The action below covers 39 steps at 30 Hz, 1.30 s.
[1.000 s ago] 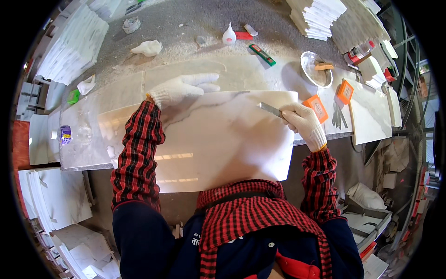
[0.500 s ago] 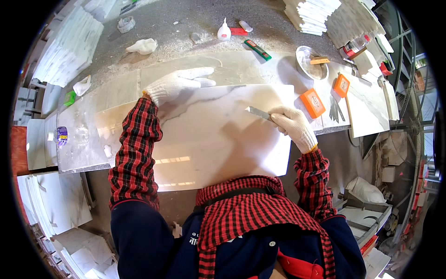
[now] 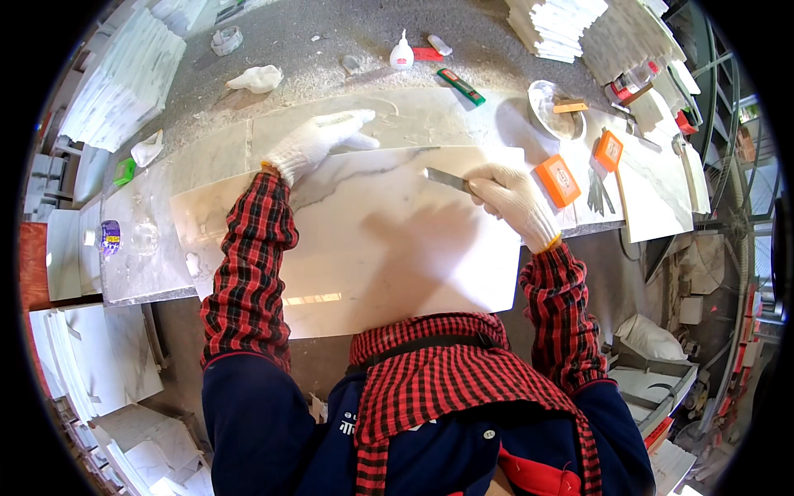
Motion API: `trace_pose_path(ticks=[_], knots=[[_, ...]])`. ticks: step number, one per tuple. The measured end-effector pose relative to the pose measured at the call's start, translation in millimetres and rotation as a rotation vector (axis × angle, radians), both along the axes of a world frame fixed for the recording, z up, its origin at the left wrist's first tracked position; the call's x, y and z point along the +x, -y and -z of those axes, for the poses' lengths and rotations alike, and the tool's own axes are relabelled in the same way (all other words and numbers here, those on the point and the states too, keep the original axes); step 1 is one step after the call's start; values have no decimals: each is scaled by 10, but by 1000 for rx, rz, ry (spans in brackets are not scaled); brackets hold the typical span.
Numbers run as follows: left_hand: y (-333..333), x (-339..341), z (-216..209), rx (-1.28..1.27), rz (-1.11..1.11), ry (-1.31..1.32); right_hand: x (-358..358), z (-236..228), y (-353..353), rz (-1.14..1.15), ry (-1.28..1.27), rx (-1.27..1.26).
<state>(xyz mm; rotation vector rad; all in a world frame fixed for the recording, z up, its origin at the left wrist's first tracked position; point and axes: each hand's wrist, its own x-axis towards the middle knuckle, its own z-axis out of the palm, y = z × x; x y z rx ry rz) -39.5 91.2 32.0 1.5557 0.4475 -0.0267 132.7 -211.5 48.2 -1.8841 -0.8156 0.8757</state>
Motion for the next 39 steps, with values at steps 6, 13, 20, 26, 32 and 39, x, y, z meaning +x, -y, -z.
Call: trace_pose_path(ticks=[6, 13, 20, 26, 32, 39], knots=[[43, -32, -122, -41, -20, -45, 6, -220, -434, -45, 64, 20], [9, -68, -156, 17, 39, -14, 146, -247, -763, -171, 162, -26], [-63, -93, -68, 3, 68, -21, 308, -246, -917, -311, 247, -17], [-91, -101, -104, 79, 153, 15, 337, -159, -966, -335, 220, 16], [-120, -102, -84, 100, 156, -5, 318, -82, -978, -319, 271, 61], [-58, -38, -210, 94, 135, -141, 284, 20, -915, -273, 344, 137]])
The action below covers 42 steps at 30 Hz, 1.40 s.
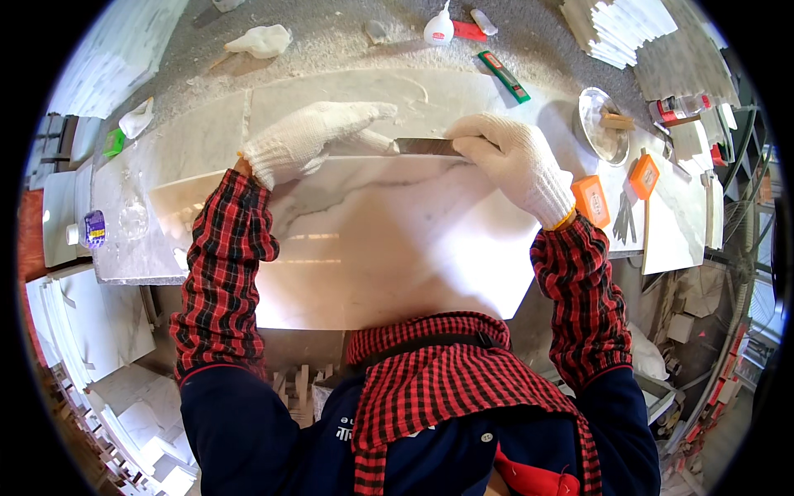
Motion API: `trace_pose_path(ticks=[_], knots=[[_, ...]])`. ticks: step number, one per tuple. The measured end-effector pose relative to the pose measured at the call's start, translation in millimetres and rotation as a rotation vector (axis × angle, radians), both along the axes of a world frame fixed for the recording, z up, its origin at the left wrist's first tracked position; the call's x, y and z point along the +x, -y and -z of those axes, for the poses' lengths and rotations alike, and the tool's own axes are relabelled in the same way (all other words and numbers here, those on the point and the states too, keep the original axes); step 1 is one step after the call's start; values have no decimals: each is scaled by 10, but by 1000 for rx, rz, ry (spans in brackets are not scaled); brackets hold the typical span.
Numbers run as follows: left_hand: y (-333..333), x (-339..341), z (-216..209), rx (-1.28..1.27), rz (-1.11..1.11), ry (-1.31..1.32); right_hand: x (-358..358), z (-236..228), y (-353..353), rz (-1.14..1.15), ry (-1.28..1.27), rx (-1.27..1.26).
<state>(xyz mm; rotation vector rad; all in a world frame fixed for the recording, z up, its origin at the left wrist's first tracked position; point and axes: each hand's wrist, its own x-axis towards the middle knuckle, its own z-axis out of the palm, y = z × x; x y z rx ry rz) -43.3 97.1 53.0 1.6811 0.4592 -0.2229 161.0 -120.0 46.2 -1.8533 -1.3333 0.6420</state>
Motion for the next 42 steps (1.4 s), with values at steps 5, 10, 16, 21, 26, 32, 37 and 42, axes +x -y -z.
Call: trace_pose_path(ticks=[5, 10, 16, 21, 26, 32, 37, 42], knots=[[-173, -67, 207, 328, 249, 292, -33, -25, 3, -6, 55, -23], [-180, -40, 222, 540, 335, 375, -21, -56, 22, -11, 59, -33], [-75, -20, 112, 206, 158, 167, -28, -48, 30, -9, 38, -37], [9, -14, 39, -29, -29, 23, -5, -50, 59, 10, 10, 0], [-32, -46, 122, 115, 68, 166, 16, -82, 125, 51, -25, 9], [-22, -25, 95, 79, 17, 72, 40, -101, 169, 46, -44, -39], [-134, -67, 242, 383, 158, 247, -25, -96, 105, 17, 2, 4], [11, -4, 24, 134, 16, 21, -101, -95, 64, 14, 41, 14]])
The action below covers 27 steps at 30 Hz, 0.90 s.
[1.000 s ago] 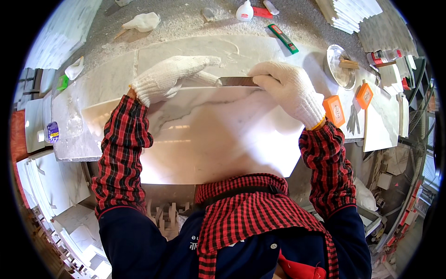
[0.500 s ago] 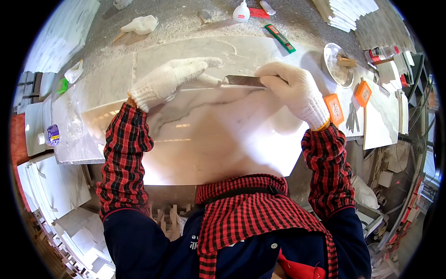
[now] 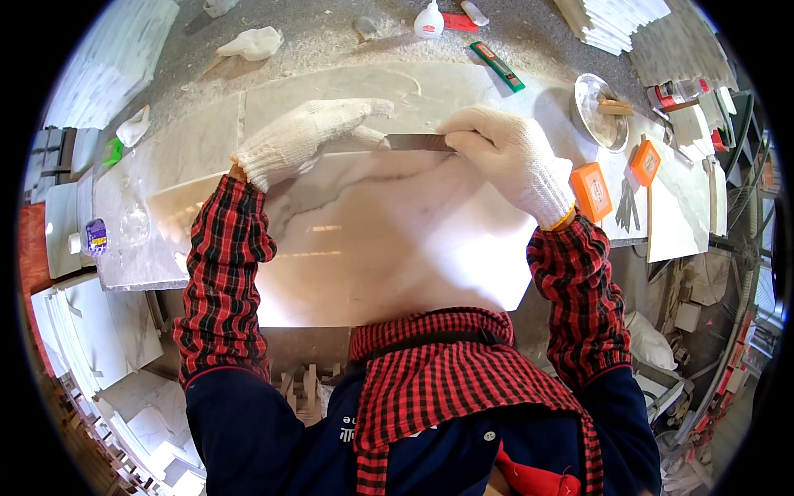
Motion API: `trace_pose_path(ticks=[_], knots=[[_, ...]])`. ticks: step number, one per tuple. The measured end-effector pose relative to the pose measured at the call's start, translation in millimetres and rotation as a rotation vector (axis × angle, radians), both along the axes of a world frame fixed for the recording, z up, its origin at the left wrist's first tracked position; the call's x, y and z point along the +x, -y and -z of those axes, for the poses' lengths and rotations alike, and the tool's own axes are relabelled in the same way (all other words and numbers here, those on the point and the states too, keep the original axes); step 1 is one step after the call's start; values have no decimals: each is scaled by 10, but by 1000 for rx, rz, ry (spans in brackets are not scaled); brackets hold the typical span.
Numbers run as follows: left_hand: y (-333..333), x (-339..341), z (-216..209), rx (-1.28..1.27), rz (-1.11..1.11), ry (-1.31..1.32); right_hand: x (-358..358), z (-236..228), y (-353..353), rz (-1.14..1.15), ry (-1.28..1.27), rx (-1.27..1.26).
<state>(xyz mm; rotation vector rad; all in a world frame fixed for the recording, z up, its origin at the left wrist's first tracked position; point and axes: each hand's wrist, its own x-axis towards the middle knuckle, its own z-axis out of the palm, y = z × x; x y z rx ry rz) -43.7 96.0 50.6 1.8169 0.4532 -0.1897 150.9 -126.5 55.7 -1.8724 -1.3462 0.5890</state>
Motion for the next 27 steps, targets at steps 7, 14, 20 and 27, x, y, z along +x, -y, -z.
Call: trace_pose_path(ticks=[7, 14, 20, 27], knots=[[-27, -22, 47, 159, 107, 124, -11, 3, -10, -10, 25, 41], [-84, -30, 144, 216, 123, 165, 112, 37, 75, 39, -51, 15], [-207, -35, 339, 486, 297, 395, 454, -97, 377, 241, -191, -61], [-80, -43, 139, 134, 132, 201, 1268, 39, 1088, 539, -191, -47]])
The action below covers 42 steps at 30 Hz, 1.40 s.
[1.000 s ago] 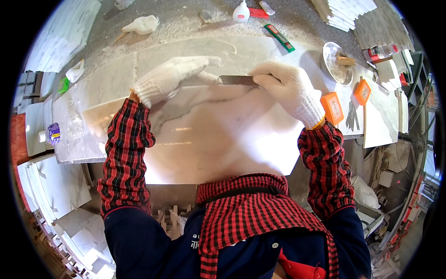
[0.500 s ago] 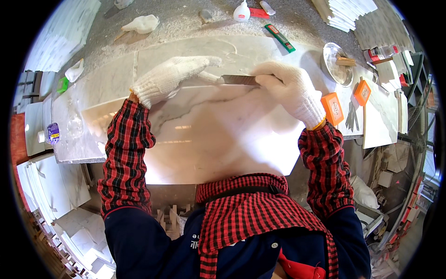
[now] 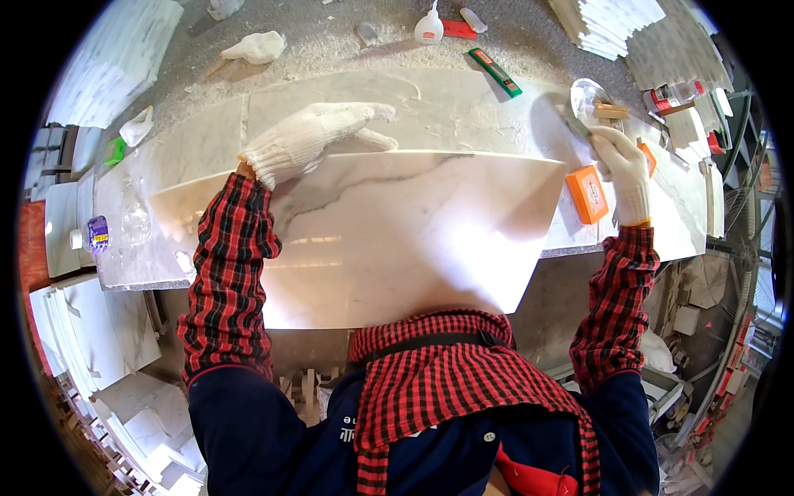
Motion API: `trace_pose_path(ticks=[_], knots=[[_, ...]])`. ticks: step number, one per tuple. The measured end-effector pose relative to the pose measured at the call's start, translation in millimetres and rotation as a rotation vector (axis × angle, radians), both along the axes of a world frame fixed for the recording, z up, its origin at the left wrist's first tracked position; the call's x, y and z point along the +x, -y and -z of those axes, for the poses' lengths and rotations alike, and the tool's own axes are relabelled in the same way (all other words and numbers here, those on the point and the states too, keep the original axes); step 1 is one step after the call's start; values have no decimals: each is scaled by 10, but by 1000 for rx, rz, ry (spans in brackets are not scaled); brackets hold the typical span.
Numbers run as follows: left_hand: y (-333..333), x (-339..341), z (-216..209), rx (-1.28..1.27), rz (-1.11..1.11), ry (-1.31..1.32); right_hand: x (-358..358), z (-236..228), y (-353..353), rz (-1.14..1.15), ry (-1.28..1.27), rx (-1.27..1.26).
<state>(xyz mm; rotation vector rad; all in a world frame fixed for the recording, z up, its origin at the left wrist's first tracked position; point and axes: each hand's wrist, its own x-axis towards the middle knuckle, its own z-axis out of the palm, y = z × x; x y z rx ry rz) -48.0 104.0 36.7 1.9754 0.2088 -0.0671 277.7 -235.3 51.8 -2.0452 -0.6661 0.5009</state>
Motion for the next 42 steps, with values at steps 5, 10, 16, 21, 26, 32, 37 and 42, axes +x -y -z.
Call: trace_pose_path(ticks=[5, 10, 16, 21, 26, 32, 37, 42], knots=[[24, 43, -19, -129, -29, -49, 712, 235, 433, 113, 173, -128], [48, 46, 51, -239, -75, -10, 844, 277, 359, 37, 770, -424], [104, 18, -122, -314, -181, -132, 767, 234, 82, -96, 803, -551], [76, 27, 10, -343, -165, -61, 736, 87, 31, -194, 822, -652], [156, 21, -53, -442, -221, -29, 904, -198, -93, -378, 976, -967], [176, -26, -99, -466, -244, -48, 212, -360, -988, -327, 482, -271], [204, -21, -153, -516, -276, -83, 45, 109, -2055, -429, 204, -234], [197, -20, -155, -567, -268, -91, 59, 640, -2663, -322, 123, 83]])
